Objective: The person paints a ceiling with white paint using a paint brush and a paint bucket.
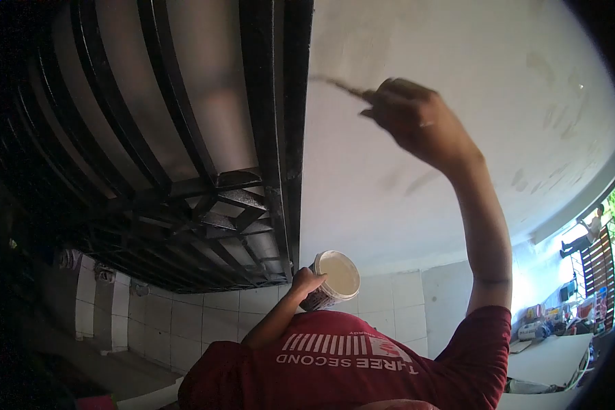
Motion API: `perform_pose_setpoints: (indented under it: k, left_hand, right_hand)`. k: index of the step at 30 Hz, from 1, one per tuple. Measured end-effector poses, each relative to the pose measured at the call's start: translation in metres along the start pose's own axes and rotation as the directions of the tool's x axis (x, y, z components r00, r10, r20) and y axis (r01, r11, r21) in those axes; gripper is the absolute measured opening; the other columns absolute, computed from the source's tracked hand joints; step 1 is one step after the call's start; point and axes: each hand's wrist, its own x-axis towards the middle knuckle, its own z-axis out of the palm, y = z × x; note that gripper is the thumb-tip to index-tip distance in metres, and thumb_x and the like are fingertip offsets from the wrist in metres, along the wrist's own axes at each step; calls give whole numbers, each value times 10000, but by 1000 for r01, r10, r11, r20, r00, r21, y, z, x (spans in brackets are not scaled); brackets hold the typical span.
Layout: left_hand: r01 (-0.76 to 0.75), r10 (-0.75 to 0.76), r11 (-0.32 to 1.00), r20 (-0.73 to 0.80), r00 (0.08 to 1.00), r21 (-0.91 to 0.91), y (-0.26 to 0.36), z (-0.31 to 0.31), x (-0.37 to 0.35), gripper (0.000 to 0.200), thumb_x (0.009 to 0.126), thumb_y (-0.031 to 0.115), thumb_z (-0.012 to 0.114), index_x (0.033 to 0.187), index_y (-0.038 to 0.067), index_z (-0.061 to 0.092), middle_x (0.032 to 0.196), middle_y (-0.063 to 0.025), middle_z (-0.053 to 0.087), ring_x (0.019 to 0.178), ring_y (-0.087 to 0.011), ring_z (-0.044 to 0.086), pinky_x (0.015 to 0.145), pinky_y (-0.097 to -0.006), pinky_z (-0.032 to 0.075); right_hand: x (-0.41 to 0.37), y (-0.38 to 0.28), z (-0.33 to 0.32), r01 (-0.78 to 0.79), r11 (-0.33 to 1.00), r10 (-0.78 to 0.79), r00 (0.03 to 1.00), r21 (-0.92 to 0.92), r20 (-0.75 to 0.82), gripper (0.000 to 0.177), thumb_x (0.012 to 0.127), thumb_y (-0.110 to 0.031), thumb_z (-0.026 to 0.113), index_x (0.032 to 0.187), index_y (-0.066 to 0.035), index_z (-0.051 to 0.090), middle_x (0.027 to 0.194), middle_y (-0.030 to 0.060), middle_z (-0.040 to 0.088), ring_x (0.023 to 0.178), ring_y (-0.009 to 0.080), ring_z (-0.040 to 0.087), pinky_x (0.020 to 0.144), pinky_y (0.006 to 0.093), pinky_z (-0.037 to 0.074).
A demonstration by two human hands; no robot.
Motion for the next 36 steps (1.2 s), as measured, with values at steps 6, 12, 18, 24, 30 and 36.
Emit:
perform_pose_setpoints:
  k: [6,12,18,24,30,36]
  left_hand:
    - [11,-14,999,64,998,46,3,-4,1,596,693,443,766,878,-119,700,871,-259,718,832,-318,728,729,-409,559]
    - [-35,33,999,57,998,25,-4,4,8,614,700,500,704,805,-105,706,817,-285,701,837,-369,723,782,-422,564]
    - [9,-7,1000,108,994,-21,11,-11,-3,593,704,452,745,863,-117,697,841,-256,713,826,-329,726,743,-400,561]
    - [-5,2,999,73,997,38,4,0,4,615,706,427,753,950,-134,689,916,-269,717,878,-325,726,747,-399,561]
    - [45,-48,999,120,992,30,16,-12,-3,643,700,444,753,976,-133,687,957,-275,714,923,-327,719,790,-396,555]
    - [11,-12,1000,64,998,16,7,-3,0,622,692,444,752,929,-128,695,890,-259,719,859,-313,727,749,-389,559]
  right_hand:
    - [15,17,-26,-50,991,1,928,-123,-372,192,864,-65,729,1040,-7,681,841,104,647,699,240,643,594,345,531]
    - [5,29,0,-59,988,35,986,-146,-160,209,909,-166,670,1063,-25,669,849,114,615,832,306,625,672,416,529]
    - [-4,14,-17,-36,999,36,999,20,-15,206,852,-77,740,1038,-2,691,842,88,647,690,233,634,595,384,535]
    - [8,31,-20,-18,991,-8,982,-133,-191,194,878,-100,707,1050,-14,686,873,108,631,709,266,638,601,394,535]
    - [3,10,-27,-77,996,74,995,37,70,150,888,-97,695,1007,-6,708,909,117,684,713,264,673,626,371,565]
    - [5,18,-30,-155,987,159,952,39,-263,203,871,-83,717,1062,-21,689,879,117,666,713,285,655,627,393,529]
